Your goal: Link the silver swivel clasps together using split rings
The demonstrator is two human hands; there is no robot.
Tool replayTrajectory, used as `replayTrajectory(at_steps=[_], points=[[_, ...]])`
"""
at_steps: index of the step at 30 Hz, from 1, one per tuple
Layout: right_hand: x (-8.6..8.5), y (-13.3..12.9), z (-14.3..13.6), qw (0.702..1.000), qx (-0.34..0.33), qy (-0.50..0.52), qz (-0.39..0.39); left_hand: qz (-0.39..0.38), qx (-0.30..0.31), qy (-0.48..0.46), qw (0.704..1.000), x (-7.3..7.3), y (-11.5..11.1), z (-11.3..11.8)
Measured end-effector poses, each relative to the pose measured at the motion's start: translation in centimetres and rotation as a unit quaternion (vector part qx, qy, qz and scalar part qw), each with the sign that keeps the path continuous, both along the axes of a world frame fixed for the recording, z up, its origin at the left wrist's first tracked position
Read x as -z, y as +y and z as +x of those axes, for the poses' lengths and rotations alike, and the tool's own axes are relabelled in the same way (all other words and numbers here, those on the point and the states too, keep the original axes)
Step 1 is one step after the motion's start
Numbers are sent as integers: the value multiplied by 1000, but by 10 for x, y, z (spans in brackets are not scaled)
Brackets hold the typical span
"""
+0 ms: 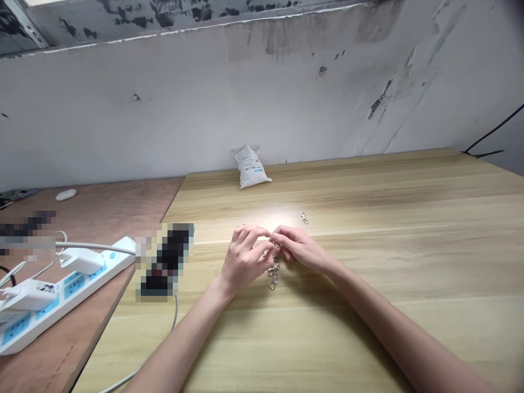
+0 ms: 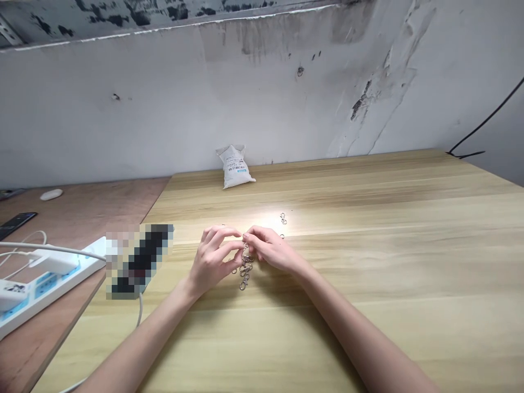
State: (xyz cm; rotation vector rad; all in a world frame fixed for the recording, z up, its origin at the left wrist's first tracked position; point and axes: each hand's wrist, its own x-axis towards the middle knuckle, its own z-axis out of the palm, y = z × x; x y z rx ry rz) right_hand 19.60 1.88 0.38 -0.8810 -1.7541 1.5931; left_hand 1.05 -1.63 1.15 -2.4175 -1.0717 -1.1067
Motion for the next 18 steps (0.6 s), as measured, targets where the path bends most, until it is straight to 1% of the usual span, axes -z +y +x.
replayTrajectory(at_steps=[2,4,6,8,11,15,18], points=[[-3,-1,0,999,-34,-5,19,2,4,-6,1000,0,-1,1],[-5,-2,1,997,-72,-10,20,-1,2,-11,1000,1,-1,1],[-6,-2,2,995,-104,-9,-6,-6,1,-11,1000,1,-1,1],[-6,-2,3,992,-122,-5,-36,-11,1,-8,1000,1,-1,1],[-5,0,5,992,-116,-12,-53,-18,5,-4,1000,1,-2,0],[-4,1,6,994,-83,-18,-63,-33,-4,4,999,4,0,-1],[-3,1,6,997,-56,-32,-39,-50,-8,12,999,8,1,-1]])
